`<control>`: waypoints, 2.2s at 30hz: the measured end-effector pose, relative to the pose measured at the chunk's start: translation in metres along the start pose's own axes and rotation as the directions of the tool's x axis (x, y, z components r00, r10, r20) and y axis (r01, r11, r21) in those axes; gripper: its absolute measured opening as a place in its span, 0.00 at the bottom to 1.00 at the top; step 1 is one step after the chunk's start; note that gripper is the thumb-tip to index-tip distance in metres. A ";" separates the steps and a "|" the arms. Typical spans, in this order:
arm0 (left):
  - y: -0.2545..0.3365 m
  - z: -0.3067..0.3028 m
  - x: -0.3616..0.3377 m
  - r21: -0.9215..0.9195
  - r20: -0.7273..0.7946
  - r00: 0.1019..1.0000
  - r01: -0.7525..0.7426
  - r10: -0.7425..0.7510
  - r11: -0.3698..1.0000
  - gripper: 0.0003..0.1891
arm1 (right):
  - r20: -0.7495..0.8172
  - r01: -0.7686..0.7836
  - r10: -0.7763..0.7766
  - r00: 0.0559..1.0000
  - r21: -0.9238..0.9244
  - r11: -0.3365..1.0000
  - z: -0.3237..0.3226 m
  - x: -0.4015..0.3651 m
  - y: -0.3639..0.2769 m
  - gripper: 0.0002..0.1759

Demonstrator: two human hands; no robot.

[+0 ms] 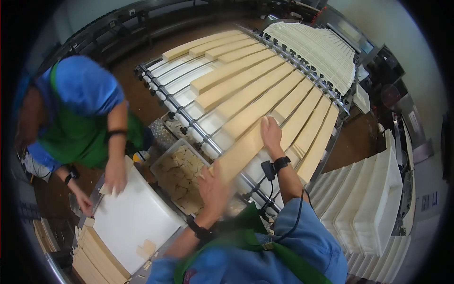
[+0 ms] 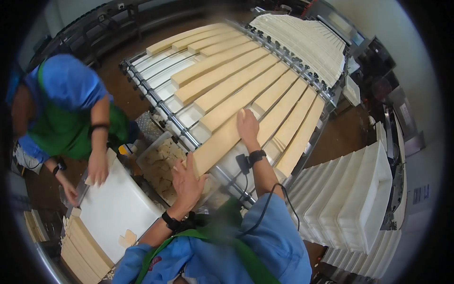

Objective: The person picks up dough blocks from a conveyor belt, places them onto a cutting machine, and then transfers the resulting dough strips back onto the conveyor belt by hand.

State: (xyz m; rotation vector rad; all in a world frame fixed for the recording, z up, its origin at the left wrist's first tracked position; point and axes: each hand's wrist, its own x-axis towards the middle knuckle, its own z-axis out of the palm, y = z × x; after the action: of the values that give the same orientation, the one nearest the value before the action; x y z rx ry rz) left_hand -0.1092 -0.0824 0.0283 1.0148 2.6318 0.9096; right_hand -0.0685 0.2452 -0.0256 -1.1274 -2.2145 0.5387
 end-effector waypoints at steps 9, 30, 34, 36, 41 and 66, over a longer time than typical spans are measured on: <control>0.031 0.063 0.096 -0.214 0.101 0.992 -0.047 0.070 0.976 0.43 | 0.097 0.085 -0.034 0.995 -0.587 0.805 0.005 0.022 0.024 0.32; -0.093 -0.014 -0.005 -0.754 -0.247 0.897 0.060 -0.366 0.655 0.25 | 0.380 0.535 -0.402 0.833 -0.370 0.759 0.028 -0.121 -0.052 0.40; -0.186 -0.046 -0.090 -0.230 -0.505 0.848 0.046 -0.160 0.972 0.26 | 0.369 0.664 -0.603 0.707 -0.052 0.746 0.045 -0.153 -0.150 0.39; -0.219 -0.061 -0.140 -0.255 -0.550 0.805 0.093 -0.224 0.962 0.22 | 0.325 0.737 -0.774 0.544 0.256 0.626 0.054 -0.181 -0.225 0.36; -0.288 -0.085 -0.272 -0.131 -0.852 0.429 0.381 -0.300 0.915 0.17 | 0.179 0.556 -0.984 0.027 0.815 0.163 0.095 -0.311 -0.377 0.35; -0.490 -0.195 -0.426 -0.508 -0.616 -0.189 0.837 -0.764 0.202 0.45 | 0.524 0.784 -0.824 -0.214 0.596 0.176 0.435 -0.651 -0.683 0.31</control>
State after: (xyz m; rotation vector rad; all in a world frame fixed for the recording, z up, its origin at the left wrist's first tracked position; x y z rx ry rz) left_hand -0.1297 -0.7409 -0.1326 -1.6569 2.9031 0.8878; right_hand -0.4524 -0.7111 -0.1567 1.1782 -2.9691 0.4655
